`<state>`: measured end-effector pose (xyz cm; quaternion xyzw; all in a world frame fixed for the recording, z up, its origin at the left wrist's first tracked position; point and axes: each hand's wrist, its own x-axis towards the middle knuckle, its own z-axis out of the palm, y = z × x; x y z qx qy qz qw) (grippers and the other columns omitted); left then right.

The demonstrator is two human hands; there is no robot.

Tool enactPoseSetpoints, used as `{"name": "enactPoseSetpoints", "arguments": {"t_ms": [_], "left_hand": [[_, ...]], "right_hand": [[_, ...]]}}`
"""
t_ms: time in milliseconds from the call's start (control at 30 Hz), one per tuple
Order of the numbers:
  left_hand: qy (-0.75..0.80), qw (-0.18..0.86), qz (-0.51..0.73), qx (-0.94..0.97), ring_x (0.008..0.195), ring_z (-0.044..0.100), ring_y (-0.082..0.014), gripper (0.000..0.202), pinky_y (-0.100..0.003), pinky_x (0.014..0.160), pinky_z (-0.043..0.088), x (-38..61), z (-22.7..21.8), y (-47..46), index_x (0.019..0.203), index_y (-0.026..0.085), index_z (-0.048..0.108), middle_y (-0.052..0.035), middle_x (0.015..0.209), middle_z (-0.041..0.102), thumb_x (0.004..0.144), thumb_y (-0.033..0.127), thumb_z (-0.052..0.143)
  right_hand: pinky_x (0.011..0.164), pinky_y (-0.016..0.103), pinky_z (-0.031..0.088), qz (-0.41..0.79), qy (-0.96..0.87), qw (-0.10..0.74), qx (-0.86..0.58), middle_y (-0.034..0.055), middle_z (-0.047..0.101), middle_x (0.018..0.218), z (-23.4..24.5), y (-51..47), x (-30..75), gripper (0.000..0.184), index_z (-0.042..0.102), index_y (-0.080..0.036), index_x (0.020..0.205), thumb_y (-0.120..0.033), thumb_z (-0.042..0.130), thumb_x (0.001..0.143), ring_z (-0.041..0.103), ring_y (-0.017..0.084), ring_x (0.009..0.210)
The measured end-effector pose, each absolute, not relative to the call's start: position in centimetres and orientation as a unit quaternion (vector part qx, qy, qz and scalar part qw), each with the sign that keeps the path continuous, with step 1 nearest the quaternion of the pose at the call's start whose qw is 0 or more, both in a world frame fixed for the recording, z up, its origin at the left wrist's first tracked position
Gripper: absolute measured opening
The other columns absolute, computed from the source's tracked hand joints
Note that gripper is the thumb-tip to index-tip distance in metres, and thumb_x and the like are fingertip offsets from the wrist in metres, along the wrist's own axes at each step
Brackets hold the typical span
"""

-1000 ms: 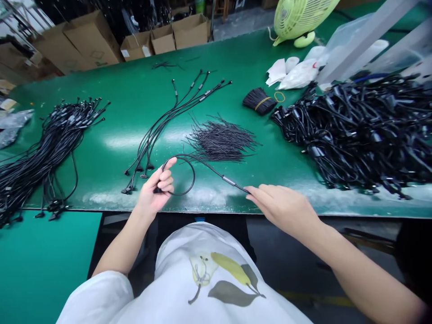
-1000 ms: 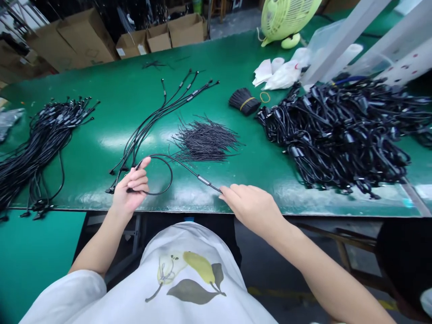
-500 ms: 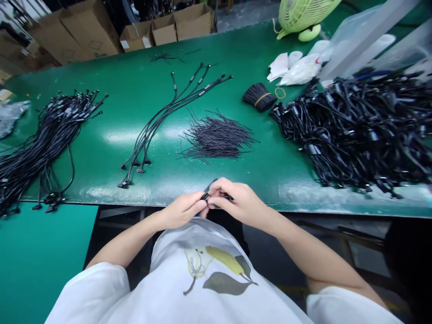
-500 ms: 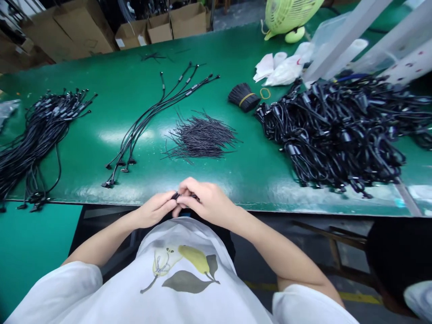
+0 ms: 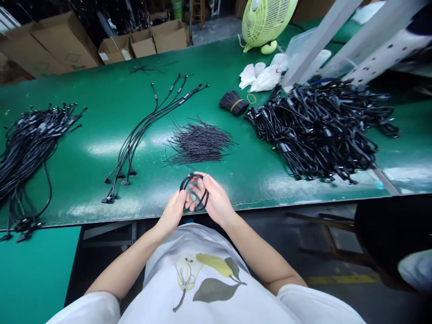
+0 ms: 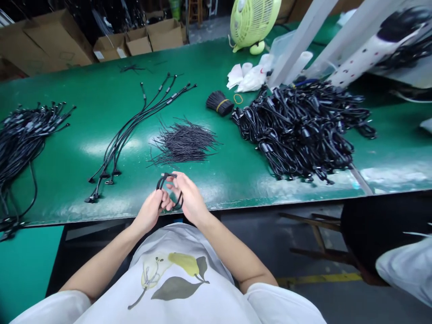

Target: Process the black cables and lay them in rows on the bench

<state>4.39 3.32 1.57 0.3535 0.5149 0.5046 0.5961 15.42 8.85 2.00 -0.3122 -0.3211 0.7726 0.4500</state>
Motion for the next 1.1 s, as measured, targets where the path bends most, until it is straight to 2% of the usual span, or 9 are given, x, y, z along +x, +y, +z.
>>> {"name": "enactPoseSetpoints", "arguments": {"t_ms": [100,267,400,567,667,767,867,967,1100], "left_hand": [[0.552,0.569,0.398,0.461,0.065,0.047,-0.0149,0.042,-0.029,0.067,0.040,3.8,1.2,2.8,0.080,0.018,0.052,0.0003,0.069,0.050,0.087,0.059,0.048],[0.554,0.593,0.278,0.514,0.083,0.052,-0.0205,0.036,-0.031,0.077,0.042,2.6,0.6,1.2,0.085,0.016,0.060,-0.0058,0.086,0.061,0.086,0.052,0.055],[0.507,0.703,0.293,0.404,0.094,0.055,-0.0232,0.041,-0.034,0.084,0.042,2.8,0.3,0.8,0.095,0.016,0.061,-0.0087,0.098,0.064,0.081,0.055,0.061],[0.451,0.774,0.272,0.352,0.077,0.057,-0.0180,0.038,-0.031,0.076,0.042,3.8,1.7,0.9,0.086,0.015,0.059,-0.0052,0.077,0.063,0.088,0.052,0.054],[0.464,0.750,0.266,0.389,0.077,0.056,-0.0177,0.041,-0.031,0.076,0.042,3.6,2.3,1.3,0.083,0.013,0.060,-0.0059,0.078,0.064,0.089,0.053,0.051],[0.454,0.760,0.258,0.387,0.079,0.059,-0.0187,0.043,-0.033,0.079,0.044,3.2,2.6,1.3,0.088,0.012,0.062,-0.0078,0.083,0.065,0.089,0.053,0.052],[0.413,0.806,0.240,0.349,0.076,0.061,-0.0184,0.041,-0.034,0.075,0.047,3.5,2.7,0.9,0.096,0.012,0.060,-0.0081,0.085,0.064,0.087,0.052,0.056],[0.383,0.837,0.239,0.308,0.072,0.060,-0.0164,0.032,-0.028,0.062,0.048,4.5,2.8,0.6,0.097,0.013,0.058,-0.0073,0.085,0.063,0.083,0.042,0.065],[0.368,0.864,0.268,0.217,0.070,0.062,-0.0160,0.031,-0.030,0.065,0.051,5.5,3.3,1.1,0.099,0.013,0.057,-0.0058,0.082,0.063,0.075,0.027,0.070]], "right_hand": [[0.046,0.018,0.037,0.747,-0.397,0.425,-0.323,0.0054,0.060,0.100,2.8,7.4,15.0,0.044,0.057,-0.020,0.105,-0.060,0.050,0.088,0.051,0.008,0.066],[0.040,0.016,0.026,0.778,-0.330,0.436,-0.309,-0.0045,0.046,0.062,2.3,6.4,14.1,0.044,0.045,-0.018,0.077,-0.061,0.046,0.089,0.036,0.004,0.046],[0.037,0.014,0.021,0.801,-0.299,0.452,-0.256,-0.0066,0.046,0.066,2.0,6.8,14.6,0.048,0.040,-0.020,0.082,-0.067,0.045,0.087,0.026,0.001,0.041],[0.041,0.014,0.030,0.797,-0.359,0.441,-0.204,-0.0044,0.043,0.086,2.5,7.2,16.5,0.057,0.046,-0.022,0.106,-0.069,0.061,0.075,0.040,0.000,0.048],[0.046,0.016,0.041,0.809,-0.374,0.413,-0.189,-0.0005,0.048,0.095,2.7,7.7,17.6,0.071,0.047,-0.022,0.108,-0.071,0.069,0.062,0.052,0.004,0.058],[0.038,0.014,0.037,0.846,-0.381,0.344,-0.145,0.0010,0.055,0.093,2.8,7.7,18.5,0.081,0.043,-0.024,0.115,-0.071,0.073,0.057,0.057,0.009,0.058],[0.036,0.012,0.035,0.840,-0.413,0.307,-0.171,-0.0004,0.058,0.088,3.1,7.5,18.8,0.065,0.047,-0.021,0.110,-0.057,0.077,0.065,0.055,0.006,0.053],[0.034,0.011,0.035,0.828,-0.426,0.276,-0.239,-0.0036,0.058,0.074,3.3,7.6,18.6,0.038,0.049,-0.018,0.098,-0.050,0.063,0.082,0.051,0.004,0.045],[0.031,0.012,0.034,0.818,-0.394,0.304,-0.288,-0.0063,0.055,0.065,3.0,8.2,18.5,0.036,0.047,-0.020,0.095,-0.054,0.055,0.087,0.051,0.006,0.042]]}}
